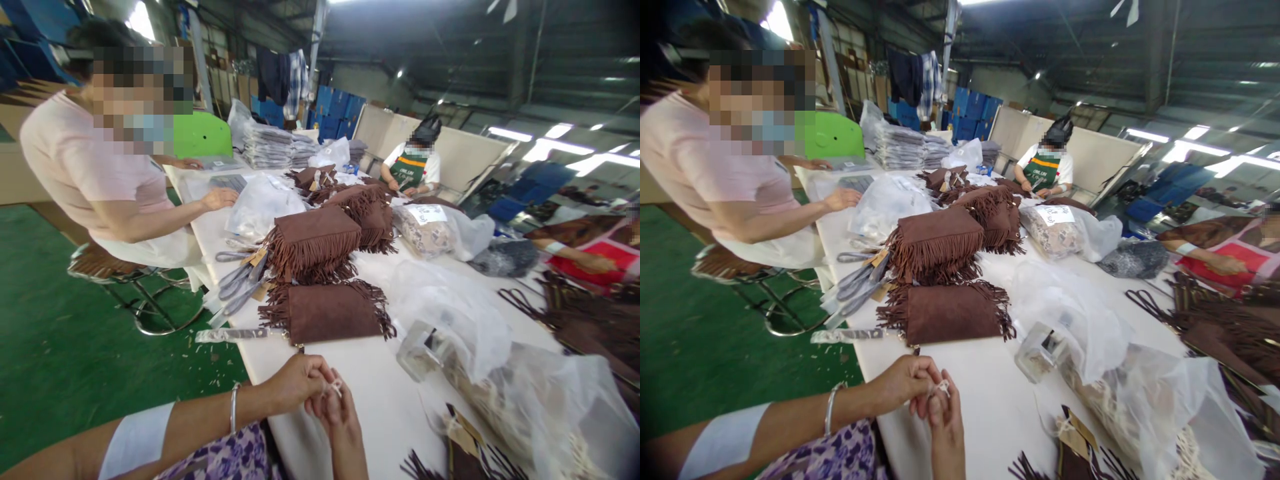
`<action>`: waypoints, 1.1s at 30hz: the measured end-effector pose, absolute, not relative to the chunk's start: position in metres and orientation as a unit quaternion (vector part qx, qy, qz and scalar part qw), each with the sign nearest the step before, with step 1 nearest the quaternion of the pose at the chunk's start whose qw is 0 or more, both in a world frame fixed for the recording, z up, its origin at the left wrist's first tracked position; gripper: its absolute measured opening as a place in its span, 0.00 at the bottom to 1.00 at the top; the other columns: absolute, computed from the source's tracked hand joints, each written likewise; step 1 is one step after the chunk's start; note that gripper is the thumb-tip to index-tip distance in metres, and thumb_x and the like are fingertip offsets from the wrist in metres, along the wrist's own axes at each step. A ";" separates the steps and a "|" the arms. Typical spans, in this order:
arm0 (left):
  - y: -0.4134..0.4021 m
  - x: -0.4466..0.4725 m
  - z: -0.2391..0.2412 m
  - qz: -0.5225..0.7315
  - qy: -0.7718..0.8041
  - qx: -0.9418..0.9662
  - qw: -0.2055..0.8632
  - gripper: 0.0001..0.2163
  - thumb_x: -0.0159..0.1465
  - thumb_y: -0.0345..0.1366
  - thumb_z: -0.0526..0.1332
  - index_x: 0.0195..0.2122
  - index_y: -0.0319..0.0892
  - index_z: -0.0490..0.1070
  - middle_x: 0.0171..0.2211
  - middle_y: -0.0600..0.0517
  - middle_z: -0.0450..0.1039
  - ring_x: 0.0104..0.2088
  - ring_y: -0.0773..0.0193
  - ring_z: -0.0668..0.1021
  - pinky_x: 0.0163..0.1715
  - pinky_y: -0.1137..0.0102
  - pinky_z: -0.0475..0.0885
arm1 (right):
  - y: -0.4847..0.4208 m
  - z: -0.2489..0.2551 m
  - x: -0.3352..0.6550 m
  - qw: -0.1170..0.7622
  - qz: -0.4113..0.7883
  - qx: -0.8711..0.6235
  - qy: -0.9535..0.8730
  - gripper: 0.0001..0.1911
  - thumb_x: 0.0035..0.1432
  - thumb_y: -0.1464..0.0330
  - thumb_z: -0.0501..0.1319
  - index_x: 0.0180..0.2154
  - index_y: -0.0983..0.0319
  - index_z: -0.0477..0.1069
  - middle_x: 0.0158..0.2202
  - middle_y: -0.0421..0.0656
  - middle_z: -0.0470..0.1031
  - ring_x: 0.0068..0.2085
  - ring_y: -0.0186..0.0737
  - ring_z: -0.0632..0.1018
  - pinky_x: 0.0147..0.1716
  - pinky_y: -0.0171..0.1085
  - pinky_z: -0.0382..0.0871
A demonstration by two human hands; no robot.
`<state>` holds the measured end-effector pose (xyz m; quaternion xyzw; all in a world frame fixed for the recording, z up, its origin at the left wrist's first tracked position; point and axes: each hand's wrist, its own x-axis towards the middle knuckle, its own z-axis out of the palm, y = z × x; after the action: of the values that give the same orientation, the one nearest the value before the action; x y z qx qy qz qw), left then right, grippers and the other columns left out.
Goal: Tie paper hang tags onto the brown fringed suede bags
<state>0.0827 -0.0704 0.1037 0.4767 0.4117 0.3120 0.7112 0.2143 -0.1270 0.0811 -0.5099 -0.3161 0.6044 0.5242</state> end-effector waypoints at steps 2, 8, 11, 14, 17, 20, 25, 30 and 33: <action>-0.071 0.079 0.110 0.312 0.434 0.529 0.659 0.12 0.59 0.38 0.57 0.40 0.37 0.70 0.26 0.50 0.77 0.21 0.64 0.77 0.19 0.75 0.67 | -0.130 0.075 0.211 0.493 0.616 -0.501 -0.357 0.31 0.51 0.49 0.65 0.51 0.60 0.67 0.35 0.43 0.77 0.37 0.42 0.78 0.39 0.39 0.72; -0.062 0.048 0.123 0.240 0.454 0.732 0.448 0.14 0.67 0.33 0.49 0.50 0.43 0.69 0.32 0.54 0.78 0.21 0.72 0.74 0.32 0.74 0.68 | -0.133 0.051 0.248 0.386 0.554 -0.552 -0.489 0.31 0.52 0.47 0.63 0.49 0.62 0.71 0.21 0.35 0.66 0.22 0.33 0.67 0.22 0.32 0.60; -0.061 0.036 0.112 0.174 0.465 0.760 0.419 0.13 0.65 0.29 0.49 0.49 0.42 0.66 0.32 0.54 0.77 0.20 0.72 0.71 0.26 0.76 0.64 | -0.130 0.043 0.278 0.304 0.425 -0.609 -0.597 0.23 0.58 0.50 0.55 0.46 0.58 0.72 0.21 0.37 0.69 0.21 0.36 0.71 0.22 0.34 0.62; -0.069 0.035 0.095 0.139 0.449 0.746 0.472 0.13 0.63 0.28 0.51 0.47 0.44 0.65 0.30 0.56 0.75 0.21 0.71 0.70 0.23 0.77 0.62 | -0.119 0.045 0.292 0.234 0.319 -0.613 -0.684 0.17 0.57 0.57 0.55 0.44 0.55 0.74 0.32 0.45 0.77 0.32 0.45 0.78 0.31 0.39 0.71; -0.076 0.038 0.086 0.135 0.455 0.691 0.545 0.12 0.61 0.29 0.52 0.46 0.44 0.64 0.30 0.55 0.74 0.20 0.71 0.70 0.21 0.77 0.62 | -0.108 0.052 0.273 0.251 0.290 -0.587 -0.713 0.21 0.53 0.58 0.60 0.48 0.56 0.74 0.50 0.49 0.75 0.47 0.52 0.76 0.44 0.44 0.71; -0.076 0.036 0.085 0.151 0.473 0.641 0.585 0.10 0.61 0.33 0.53 0.44 0.44 0.63 0.27 0.56 0.73 0.16 0.71 0.69 0.17 0.78 0.60 | -0.106 0.054 0.230 0.283 0.352 -0.584 -0.674 0.25 0.57 0.57 0.57 0.56 0.55 0.67 0.43 0.44 0.79 0.32 0.42 0.78 0.34 0.38 0.72; -0.065 0.012 0.091 0.176 0.469 0.560 0.660 0.09 0.60 0.35 0.56 0.42 0.42 0.64 0.24 0.57 0.71 0.14 0.70 0.67 0.15 0.77 0.60 | -0.105 0.048 0.188 0.291 0.472 -0.564 -0.613 0.19 0.58 0.52 0.56 0.44 0.57 0.73 0.20 0.35 0.71 0.19 0.37 0.71 0.21 0.33 0.64; -0.047 -0.012 0.091 0.172 0.560 0.730 0.351 0.06 0.66 0.31 0.53 0.42 0.41 0.67 0.36 0.50 0.74 0.36 0.60 0.76 0.38 0.66 0.70 | -0.091 0.056 0.190 0.284 0.392 -0.589 -0.647 0.16 0.60 0.55 0.53 0.35 0.55 0.74 0.32 0.40 0.78 0.34 0.41 0.77 0.35 0.34 0.68; -0.033 -0.018 0.085 0.116 0.570 0.805 0.119 0.05 0.66 0.33 0.58 0.42 0.40 0.68 0.43 0.46 0.70 0.47 0.52 0.71 0.46 0.59 0.67 | -0.079 0.066 0.188 0.290 0.365 -0.606 -0.644 0.16 0.61 0.54 0.52 0.37 0.55 0.73 0.35 0.41 0.78 0.35 0.41 0.77 0.37 0.34 0.68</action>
<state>-0.0185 -0.0332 0.0854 0.8048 0.5699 0.1156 0.1191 0.1880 -0.0791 0.0659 -0.6062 -0.6444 0.3651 0.2896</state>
